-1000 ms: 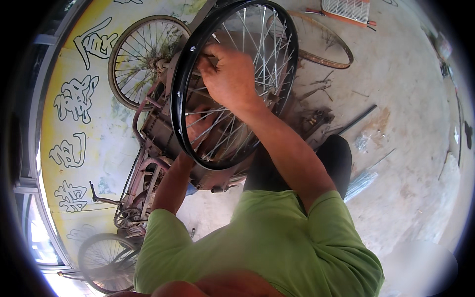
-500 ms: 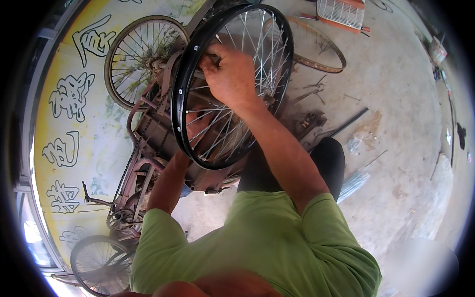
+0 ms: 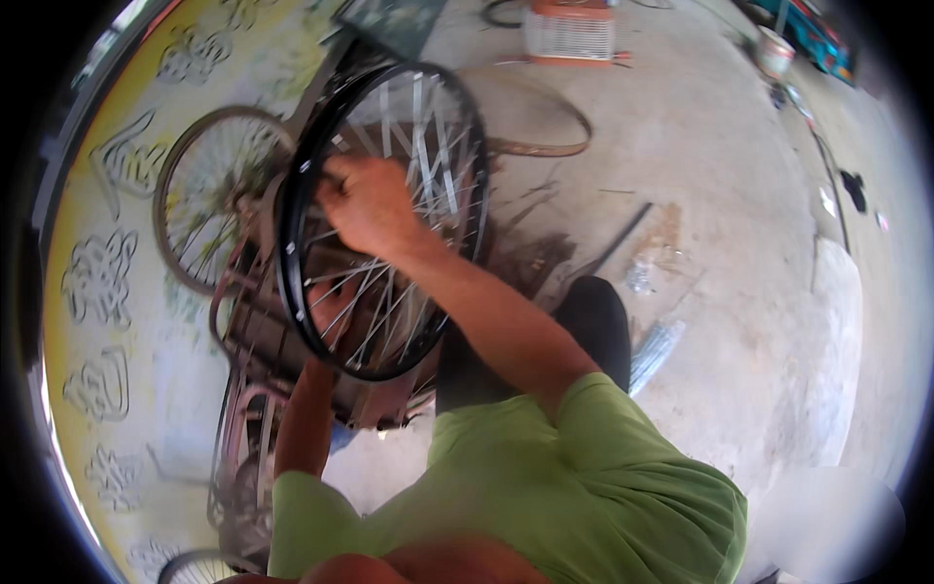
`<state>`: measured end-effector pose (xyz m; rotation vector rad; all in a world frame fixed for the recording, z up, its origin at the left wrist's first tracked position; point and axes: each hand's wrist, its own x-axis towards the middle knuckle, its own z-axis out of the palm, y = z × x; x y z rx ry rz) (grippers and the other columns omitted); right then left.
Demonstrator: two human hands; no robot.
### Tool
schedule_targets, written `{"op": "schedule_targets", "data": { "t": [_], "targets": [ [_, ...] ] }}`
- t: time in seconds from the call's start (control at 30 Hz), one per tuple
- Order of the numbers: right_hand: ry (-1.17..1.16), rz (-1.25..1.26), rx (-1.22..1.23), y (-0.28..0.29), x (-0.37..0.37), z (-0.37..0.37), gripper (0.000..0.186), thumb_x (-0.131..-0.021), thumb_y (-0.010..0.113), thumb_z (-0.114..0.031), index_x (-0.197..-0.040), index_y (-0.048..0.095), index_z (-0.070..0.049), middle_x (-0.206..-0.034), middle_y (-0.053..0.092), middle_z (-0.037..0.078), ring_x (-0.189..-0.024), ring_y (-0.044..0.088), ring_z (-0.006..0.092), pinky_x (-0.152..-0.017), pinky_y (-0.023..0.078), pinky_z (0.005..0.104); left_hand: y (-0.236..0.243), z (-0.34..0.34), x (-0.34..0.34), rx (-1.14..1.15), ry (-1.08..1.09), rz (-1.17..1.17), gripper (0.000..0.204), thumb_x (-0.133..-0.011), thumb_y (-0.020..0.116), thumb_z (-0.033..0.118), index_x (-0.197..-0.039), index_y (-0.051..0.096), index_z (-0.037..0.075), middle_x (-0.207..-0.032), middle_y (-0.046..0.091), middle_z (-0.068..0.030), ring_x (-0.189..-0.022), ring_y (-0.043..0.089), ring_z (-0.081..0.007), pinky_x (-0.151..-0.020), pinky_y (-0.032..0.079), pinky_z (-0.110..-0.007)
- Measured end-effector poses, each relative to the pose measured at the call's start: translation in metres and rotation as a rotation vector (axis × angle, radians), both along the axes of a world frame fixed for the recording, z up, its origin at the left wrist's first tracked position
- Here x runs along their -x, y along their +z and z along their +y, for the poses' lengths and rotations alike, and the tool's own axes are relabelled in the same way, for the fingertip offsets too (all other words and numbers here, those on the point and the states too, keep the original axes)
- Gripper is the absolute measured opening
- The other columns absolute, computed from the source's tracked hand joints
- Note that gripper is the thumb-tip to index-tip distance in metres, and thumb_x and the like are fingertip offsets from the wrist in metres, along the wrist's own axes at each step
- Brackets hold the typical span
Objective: The person works on a bicycle wheel, adjusting the spokes and rim by hand. They rotate the wheel and tighten or loosen the spoke nipples to true the wheel.
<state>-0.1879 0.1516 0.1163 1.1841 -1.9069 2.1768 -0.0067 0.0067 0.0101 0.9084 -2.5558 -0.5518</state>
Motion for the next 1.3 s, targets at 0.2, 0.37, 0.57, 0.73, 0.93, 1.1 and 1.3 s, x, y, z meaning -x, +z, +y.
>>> {"op": "schedule_targets", "data": {
  "t": [0.2, 0.37, 0.57, 0.73, 0.93, 1.1, 1.3],
  "targets": [
    [-0.098, -0.074, 0.117, 0.001, -0.003, -0.007, 0.014, -0.081, 0.075, -0.014, -0.091, 0.073, -0.004, -0.079, 0.07, 0.019, -0.077, 0.071, 0.0388, -0.069, 0.056, 0.0444, 0.005, 0.002, -0.004, -0.001, -0.002, -0.029, 0.035, -0.093, 0.072, 0.029, -0.114, 0.073, 0.001, -0.103, 0.074, -0.0259, -0.096, 0.072, -0.0407, -0.082, 0.056, -0.048],
    [-0.127, -0.121, 0.156, 0.002, -0.005, -0.01, 0.015, -0.081, 0.075, -0.014, -0.092, 0.073, -0.004, -0.081, 0.07, 0.02, -0.078, 0.07, 0.0404, -0.07, 0.055, 0.0455, 0.005, 0.003, -0.005, -0.003, -0.005, -0.035, 0.035, -0.093, 0.072, 0.03, -0.114, 0.073, 0.001, -0.104, 0.073, -0.0262, -0.097, 0.072, -0.0409, -0.083, 0.056, -0.048],
    [0.013, -0.052, 0.042, 0.0, 0.004, -0.003, 0.015, -0.085, 0.075, -0.011, -0.096, 0.073, -0.002, -0.082, 0.069, 0.021, -0.077, 0.071, 0.0389, -0.067, 0.053, 0.0414, 0.002, 0.004, -0.005, -0.015, -0.007, -0.027, 0.036, -0.093, 0.072, 0.03, -0.115, 0.073, 0.001, -0.105, 0.073, -0.0266, -0.098, 0.072, -0.0411, -0.084, 0.056, -0.048],
    [-0.095, -0.093, 0.14, -0.001, -0.001, -0.007, 0.012, -0.084, 0.073, -0.009, -0.093, 0.072, -0.003, -0.08, 0.068, 0.021, -0.075, 0.07, 0.0409, -0.066, 0.054, 0.0426, 0.002, 0.008, -0.001, -0.042, -0.044, 0.002, 0.037, -0.093, 0.072, 0.03, -0.116, 0.073, 0.001, -0.106, 0.073, -0.0268, -0.098, 0.072, -0.0413, -0.084, 0.056, -0.049],
    [-0.127, -0.036, 0.151, -0.009, 0.001, -0.015, 0.015, -0.079, 0.071, -0.012, -0.091, 0.068, -0.004, -0.083, 0.066, 0.025, -0.082, 0.065, 0.0485, -0.069, 0.054, 0.0501, -0.001, 0.005, -0.011, -0.016, -0.093, -0.022, 0.039, -0.096, 0.068, 0.031, -0.12, 0.071, 0.001, -0.11, 0.072, -0.0291, -0.1, 0.071, -0.0435, -0.085, 0.056, -0.051],
    [-0.031, 0.065, 0.135, -0.011, 0.008, -0.007, 0.014, -0.084, 0.068, -0.013, -0.085, 0.067, 0.001, -0.085, 0.066, 0.024, -0.082, 0.064, 0.0476, -0.07, 0.051, 0.049, -0.006, 0.001, -0.007, 0.122, -0.033, -0.189, 0.036, -0.097, 0.066, 0.028, -0.119, 0.071, 0.0, -0.111, 0.072, -0.0278, -0.097, 0.072, -0.0422, -0.083, 0.056, -0.05],
    [-0.051, 0.072, 0.15, -0.012, 0.008, -0.007, 0.015, -0.081, 0.071, -0.012, -0.091, 0.072, -0.001, -0.084, 0.067, 0.022, -0.08, 0.066, 0.0445, -0.07, 0.052, 0.048, -0.014, -0.009, -0.011, 0.115, -0.085, -0.146, 0.033, -0.097, 0.064, 0.023, -0.119, 0.07, -0.001, -0.108, 0.073, -0.0251, -0.094, 0.072, -0.0395, -0.082, 0.056, -0.047]
  ]
}}
